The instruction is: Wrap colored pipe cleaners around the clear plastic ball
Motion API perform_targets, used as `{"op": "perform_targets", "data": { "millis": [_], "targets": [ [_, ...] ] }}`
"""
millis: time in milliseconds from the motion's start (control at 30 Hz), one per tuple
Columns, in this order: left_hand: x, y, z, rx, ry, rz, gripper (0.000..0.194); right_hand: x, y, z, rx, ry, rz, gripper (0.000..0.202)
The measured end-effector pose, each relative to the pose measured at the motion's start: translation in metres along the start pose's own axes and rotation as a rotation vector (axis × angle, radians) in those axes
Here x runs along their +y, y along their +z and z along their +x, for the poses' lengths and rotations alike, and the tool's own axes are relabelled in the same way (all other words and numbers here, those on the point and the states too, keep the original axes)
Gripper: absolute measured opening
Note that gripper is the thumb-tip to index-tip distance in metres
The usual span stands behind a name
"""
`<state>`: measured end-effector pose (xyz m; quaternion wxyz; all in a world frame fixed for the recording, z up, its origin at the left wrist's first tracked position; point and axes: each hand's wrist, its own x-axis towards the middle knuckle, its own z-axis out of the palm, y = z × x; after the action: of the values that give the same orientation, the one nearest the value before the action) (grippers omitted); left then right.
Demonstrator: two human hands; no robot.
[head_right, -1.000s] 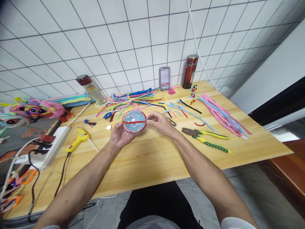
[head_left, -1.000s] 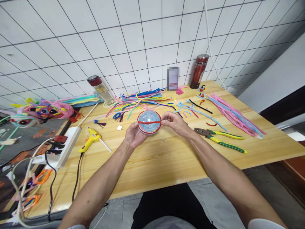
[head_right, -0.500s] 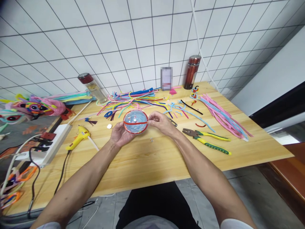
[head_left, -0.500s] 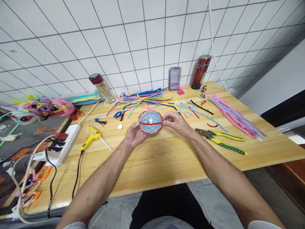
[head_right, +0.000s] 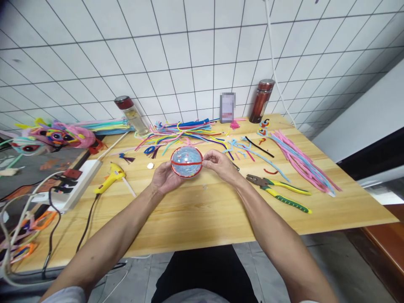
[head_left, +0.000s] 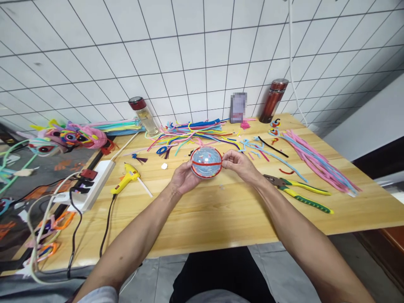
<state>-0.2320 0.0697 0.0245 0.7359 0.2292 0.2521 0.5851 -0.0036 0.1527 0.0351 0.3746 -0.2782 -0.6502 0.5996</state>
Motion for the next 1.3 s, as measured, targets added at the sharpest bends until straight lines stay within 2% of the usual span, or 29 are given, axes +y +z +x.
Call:
{"op": "perform_targets", "data": {
  "millis": [300, 700, 1000, 1100, 1300],
  "targets": [
    [-0.0010, 0.0022, 0.0008, -0.027, -0.002, -0.012, 0.072, -0.0014, 0.0004, 0.0007, 0.013, 0.012, -0.017, 0.039],
    [-0.0009, 0.0002, 0.0018, -0.043, -0.003, -0.018, 0.074, -0.0023, -0.0007, 0.0001, 0.034, -0.007, -0.055, 0.037],
    [-0.0017, 0.0039, 0.0008, -0.034, 0.008, -0.017, 0.070, -0.0038, -0.0009, -0.0007, 0.046, -0.031, -0.084, 0.036],
    [-0.0025, 0.0026, 0.0009, -0.033, 0.015, -0.024, 0.072, -0.0032, -0.0021, -0.0004, 0.043, -0.040, -0.092, 0.036],
    [-0.0017, -0.0033, 0.0017, -0.021, -0.008, -0.028, 0.062, -0.0003, -0.0027, 0.0001, 0.043, -0.064, -0.099, 0.034]
  ]
}}
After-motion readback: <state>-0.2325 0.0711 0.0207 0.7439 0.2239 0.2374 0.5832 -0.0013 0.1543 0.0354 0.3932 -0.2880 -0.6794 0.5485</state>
